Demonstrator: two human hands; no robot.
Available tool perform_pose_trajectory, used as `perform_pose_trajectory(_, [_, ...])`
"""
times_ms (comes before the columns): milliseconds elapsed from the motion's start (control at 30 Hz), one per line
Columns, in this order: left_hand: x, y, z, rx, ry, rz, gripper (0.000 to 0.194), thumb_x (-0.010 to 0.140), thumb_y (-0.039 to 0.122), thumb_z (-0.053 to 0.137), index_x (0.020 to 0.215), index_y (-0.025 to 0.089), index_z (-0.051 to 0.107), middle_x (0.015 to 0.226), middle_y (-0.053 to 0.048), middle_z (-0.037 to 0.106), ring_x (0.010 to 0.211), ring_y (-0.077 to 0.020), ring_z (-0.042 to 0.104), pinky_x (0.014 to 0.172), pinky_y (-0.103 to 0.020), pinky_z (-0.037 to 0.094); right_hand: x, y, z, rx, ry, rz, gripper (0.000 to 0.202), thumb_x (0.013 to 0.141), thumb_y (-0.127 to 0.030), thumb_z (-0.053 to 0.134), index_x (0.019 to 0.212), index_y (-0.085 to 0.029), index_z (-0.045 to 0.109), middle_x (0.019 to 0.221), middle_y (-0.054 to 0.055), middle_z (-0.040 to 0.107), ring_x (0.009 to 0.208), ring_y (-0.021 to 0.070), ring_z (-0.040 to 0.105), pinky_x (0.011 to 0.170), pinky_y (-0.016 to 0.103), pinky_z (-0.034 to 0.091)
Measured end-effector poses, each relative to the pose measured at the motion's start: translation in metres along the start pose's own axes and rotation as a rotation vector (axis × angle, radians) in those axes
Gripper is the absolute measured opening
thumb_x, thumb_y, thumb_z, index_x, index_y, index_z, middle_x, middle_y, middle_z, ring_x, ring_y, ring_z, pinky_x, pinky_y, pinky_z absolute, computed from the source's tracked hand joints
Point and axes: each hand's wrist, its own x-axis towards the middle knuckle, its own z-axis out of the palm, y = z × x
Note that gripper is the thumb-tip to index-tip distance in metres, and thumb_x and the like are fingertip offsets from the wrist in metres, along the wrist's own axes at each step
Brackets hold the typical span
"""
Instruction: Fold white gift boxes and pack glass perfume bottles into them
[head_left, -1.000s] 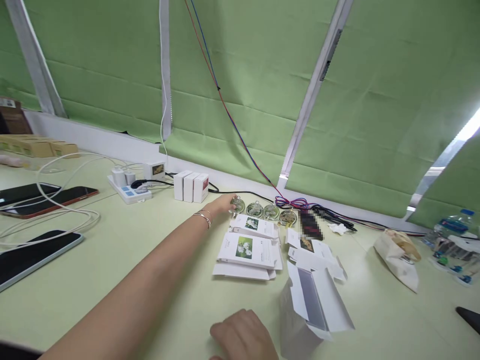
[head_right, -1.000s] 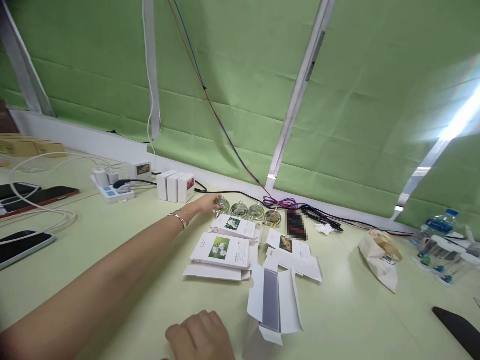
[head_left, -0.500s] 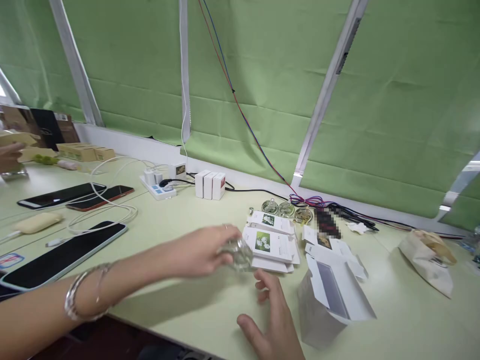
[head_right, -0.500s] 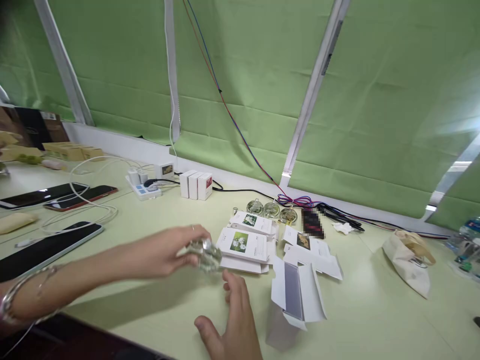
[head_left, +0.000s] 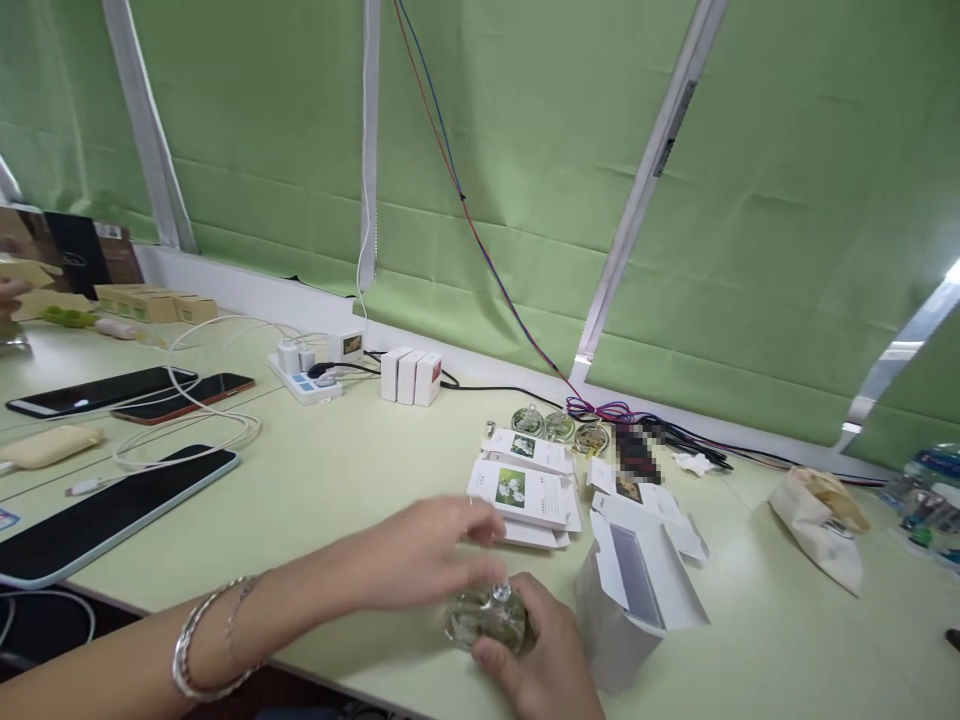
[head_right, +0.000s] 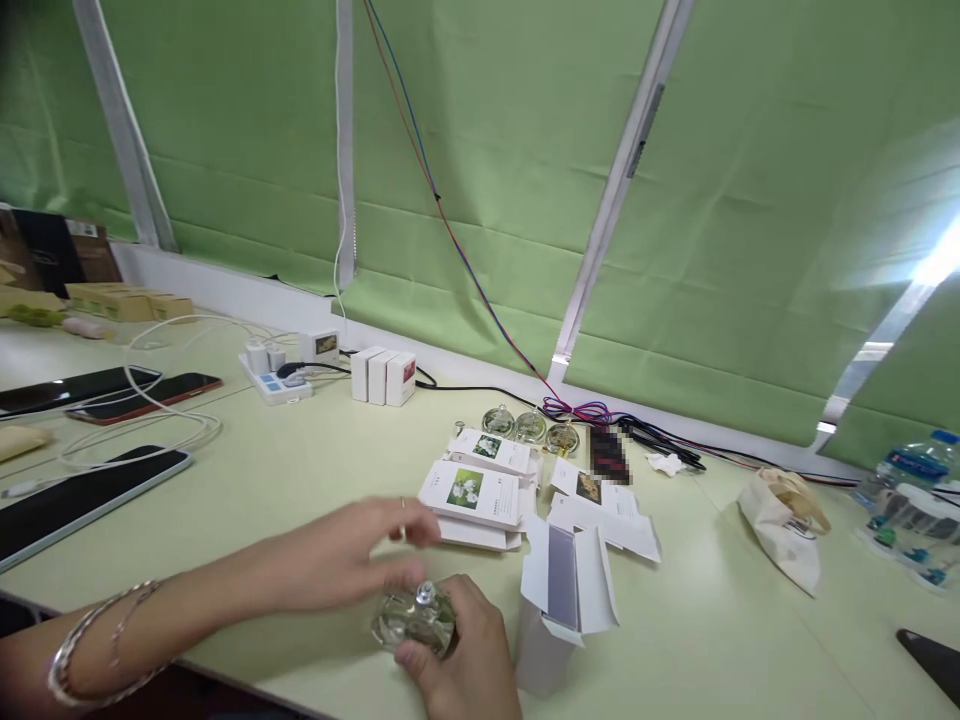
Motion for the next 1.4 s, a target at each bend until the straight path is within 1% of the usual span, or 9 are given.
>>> perform_pose_trajectory(133, [0.055,-0.054,-0.016,0.124,0.286,-0.154,0.032,0.092,0.027,0.036,0.12,0.017,0.047,0.112,-0.01,0.062,0.1,-0.0215,0.06,0.085,-0.034,0.048,0.001,-0.01,-0.001,-0.016,-0.014,0.054,0.015,0.069,-0.03,0.065,0.075,-0.019,0.057,0.071,0.0,0.06,0.066,0.0167,0.055,0.059,0.023,0.039])
perform_pose_trajectory(233, [0.101,-0.097,-0.015,0.16,0.222,-0.175,0.044,0.083,0.015,0.048,0.126,0.007,0.043,0.128,-0.02,0.051,0.119,-0.0297,0.048,0.099,-0.043,0.038,0.002,-0.012,0.0,-0.014,0.001,0.04,0.016,0.068,-0.03,0.066,0.074,-0.019,0.057,0.07,0.0,0.059,0.066,0.0165,0.055,0.059,0.023,0.038])
perform_pose_trajectory(433, [0.162,-0.134,0.01,0.138,0.001,-0.025,0.027,0.087,0.023,0.056,0.113,0.016,0.056,0.121,-0.009,0.057,0.109,-0.0233,0.055,0.094,-0.042,0.045,0.006,-0.004,0.009,0.017,0.056,0.039,0.018,0.06,-0.022,0.071,0.072,-0.019,0.058,0.069,-0.001,0.058,0.065,0.0166,0.055,0.058,0.022,0.037])
perform_pose_trajectory(633, [0.186,-0.153,0.023,0.186,-0.038,-0.067,0.025,0.091,0.03,0.053,0.111,0.016,0.056,0.114,-0.008,0.058,0.096,-0.0194,0.059,0.082,-0.04,0.051,0.008,-0.008,0.007,-0.002,0.038,0.087,0.021,0.057,-0.015,0.072,0.07,-0.02,0.055,0.071,-0.002,0.058,0.068,0.0165,0.055,0.06,0.023,0.036])
perform_pose_trajectory(833, [0.171,-0.167,0.022,0.248,0.046,-0.123,0.025,0.091,0.03,0.052,0.112,0.017,0.056,0.115,-0.008,0.058,0.096,-0.0194,0.059,0.083,-0.04,0.051,0.008,-0.013,0.001,-0.013,0.003,0.079,0.021,0.063,-0.022,0.072,0.071,-0.02,0.053,0.071,-0.002,0.056,0.068,0.0164,0.054,0.06,0.023,0.035])
perform_pose_trajectory(1000, [0.154,-0.153,0.001,0.271,0.198,-0.138,0.022,0.089,0.029,0.054,0.105,0.015,0.059,0.109,-0.007,0.061,0.098,-0.0207,0.059,0.086,-0.042,0.048,0.007,-0.016,0.0,-0.02,0.005,0.086,0.019,0.063,-0.016,0.07,0.073,-0.02,0.054,0.074,-0.002,0.058,0.071,0.0166,0.055,0.063,0.023,0.037])
perform_pose_trajectory(1200, [0.1,-0.081,-0.029,0.156,0.334,-0.014,0.021,0.091,0.032,0.046,0.098,0.019,0.062,0.1,-0.004,0.067,0.093,-0.019,0.061,0.084,-0.031,0.048,0.004,-0.021,-0.004,-0.014,-0.038,0.118,0.015,0.067,-0.014,0.066,0.077,-0.02,0.055,0.08,-0.001,0.06,0.076,0.0174,0.056,0.066,0.024,0.039])
perform_pose_trajectory(1300, [0.048,-0.036,-0.022,0.009,0.286,0.119,0.016,0.087,0.032,0.052,0.089,0.021,0.064,0.09,-0.001,0.068,0.082,-0.016,0.063,0.075,-0.026,0.05,0.003,-0.021,-0.007,0.004,-0.064,0.104,0.016,0.07,-0.016,0.065,0.081,-0.02,0.055,0.084,0.0,0.06,0.08,0.0179,0.056,0.069,0.025,0.039])
perform_pose_trajectory(1400, [0.0,-0.006,0.004,-0.229,0.228,0.217,0.011,0.086,0.025,0.055,0.087,0.021,0.066,0.084,-0.001,0.068,0.077,-0.0137,0.063,0.071,-0.023,0.05,0.003,-0.019,-0.008,0.016,-0.083,0.085,0.016,0.072,-0.019,0.066,0.085,-0.019,0.057,0.085,0.001,0.06,0.08,0.0178,0.055,0.068,0.025,0.038])
